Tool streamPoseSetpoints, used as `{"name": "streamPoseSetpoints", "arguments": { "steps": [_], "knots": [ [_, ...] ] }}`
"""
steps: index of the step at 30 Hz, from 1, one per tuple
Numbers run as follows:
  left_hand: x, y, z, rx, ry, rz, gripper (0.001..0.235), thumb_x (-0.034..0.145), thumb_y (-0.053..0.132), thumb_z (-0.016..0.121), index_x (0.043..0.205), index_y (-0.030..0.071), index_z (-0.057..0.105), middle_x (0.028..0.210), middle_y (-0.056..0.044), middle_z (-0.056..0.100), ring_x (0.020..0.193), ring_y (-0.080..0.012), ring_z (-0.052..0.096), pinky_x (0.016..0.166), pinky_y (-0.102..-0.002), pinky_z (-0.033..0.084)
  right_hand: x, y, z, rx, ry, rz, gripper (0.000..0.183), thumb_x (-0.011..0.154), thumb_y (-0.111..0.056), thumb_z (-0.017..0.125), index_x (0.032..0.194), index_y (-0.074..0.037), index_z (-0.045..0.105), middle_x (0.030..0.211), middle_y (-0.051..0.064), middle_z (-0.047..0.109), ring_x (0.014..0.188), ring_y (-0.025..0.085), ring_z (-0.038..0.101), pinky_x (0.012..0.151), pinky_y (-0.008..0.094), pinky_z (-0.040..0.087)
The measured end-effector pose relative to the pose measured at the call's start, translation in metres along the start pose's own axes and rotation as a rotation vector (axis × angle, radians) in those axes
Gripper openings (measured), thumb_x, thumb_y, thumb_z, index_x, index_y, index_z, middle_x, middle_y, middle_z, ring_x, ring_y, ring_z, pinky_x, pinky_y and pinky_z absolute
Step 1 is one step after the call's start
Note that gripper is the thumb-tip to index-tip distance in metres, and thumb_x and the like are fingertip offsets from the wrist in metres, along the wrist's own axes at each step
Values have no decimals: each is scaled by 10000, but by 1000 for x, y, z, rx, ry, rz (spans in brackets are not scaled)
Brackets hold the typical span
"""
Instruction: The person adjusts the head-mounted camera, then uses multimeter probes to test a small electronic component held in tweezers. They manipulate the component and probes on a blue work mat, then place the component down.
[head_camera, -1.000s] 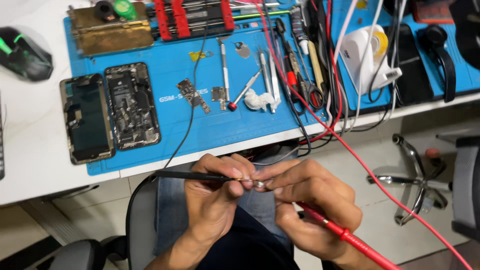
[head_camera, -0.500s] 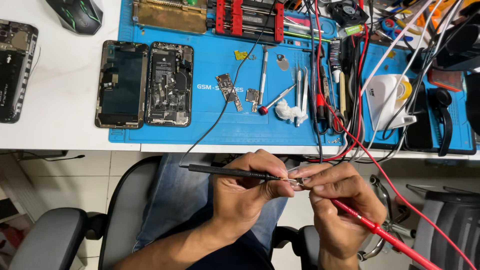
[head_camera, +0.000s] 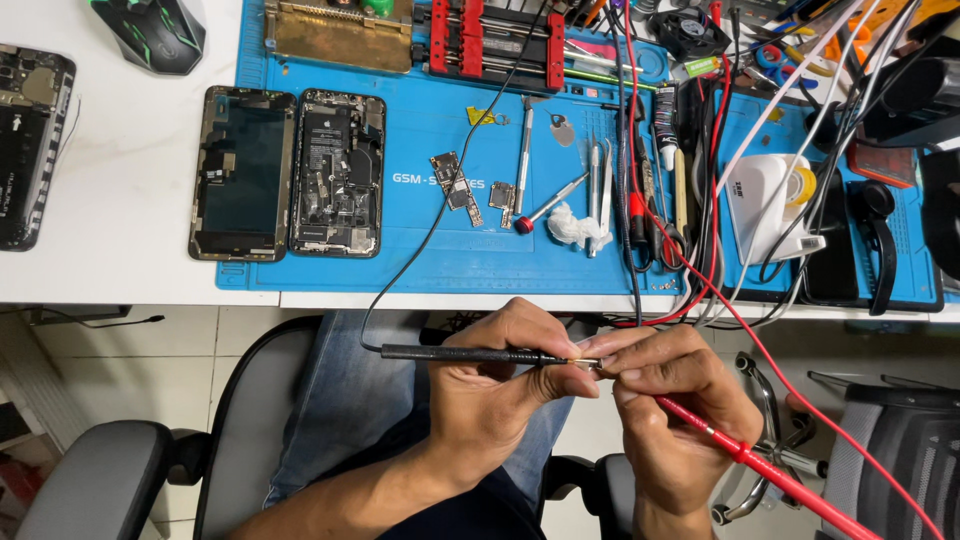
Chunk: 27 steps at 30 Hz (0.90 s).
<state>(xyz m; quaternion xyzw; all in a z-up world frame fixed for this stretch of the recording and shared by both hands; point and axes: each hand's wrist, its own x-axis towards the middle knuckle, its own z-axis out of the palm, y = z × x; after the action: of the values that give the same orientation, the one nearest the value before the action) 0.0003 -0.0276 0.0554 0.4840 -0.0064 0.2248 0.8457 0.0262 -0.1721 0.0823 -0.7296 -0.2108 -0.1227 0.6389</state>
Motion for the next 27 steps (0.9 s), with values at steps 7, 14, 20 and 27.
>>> {"name": "streamPoseSetpoints", "arguments": {
  "steps": [7, 14, 20, 27],
  "knots": [
    [1, 2, 0, 17, -11, 34, 219, 884, 229, 893, 957, 115, 721, 887, -33, 733, 844, -178, 707, 817, -282, 608, 0, 0, -2, 24, -4, -3, 166, 913, 94, 630, 863, -57, 584, 868, 148, 669, 882, 389, 823, 878, 481, 747],
    [0, -4, -3, -77, 21, -4, 229, 879, 227, 907, 967, 115, 727, 918, -53, 742, 883, -204, 727, 854, -294, 617, 3, -9, 2, 23, -41, -18, 98, 952, -22, 667, 893, -46, 592, 880, 151, 662, 915, 419, 842, 884, 495, 763],
    [-3, -10, -8, -214, 28, -86, 217, 876, 182, 920, 965, 101, 739, 892, -86, 732, 839, -229, 720, 814, -322, 602, 4, -18, 10, -75, -38, -115, 154, 884, 124, 609, 863, -22, 563, 851, 180, 669, 871, 432, 857, 839, 479, 781],
    [-2, -13, -10, -360, 75, -164, 243, 856, 156, 944, 922, 87, 721, 861, -51, 724, 826, -259, 637, 765, -391, 528, 9, -18, 12, -32, -95, -187, 127, 859, 121, 632, 856, 7, 575, 824, 193, 650, 852, 458, 871, 807, 498, 807]
  ]
}}
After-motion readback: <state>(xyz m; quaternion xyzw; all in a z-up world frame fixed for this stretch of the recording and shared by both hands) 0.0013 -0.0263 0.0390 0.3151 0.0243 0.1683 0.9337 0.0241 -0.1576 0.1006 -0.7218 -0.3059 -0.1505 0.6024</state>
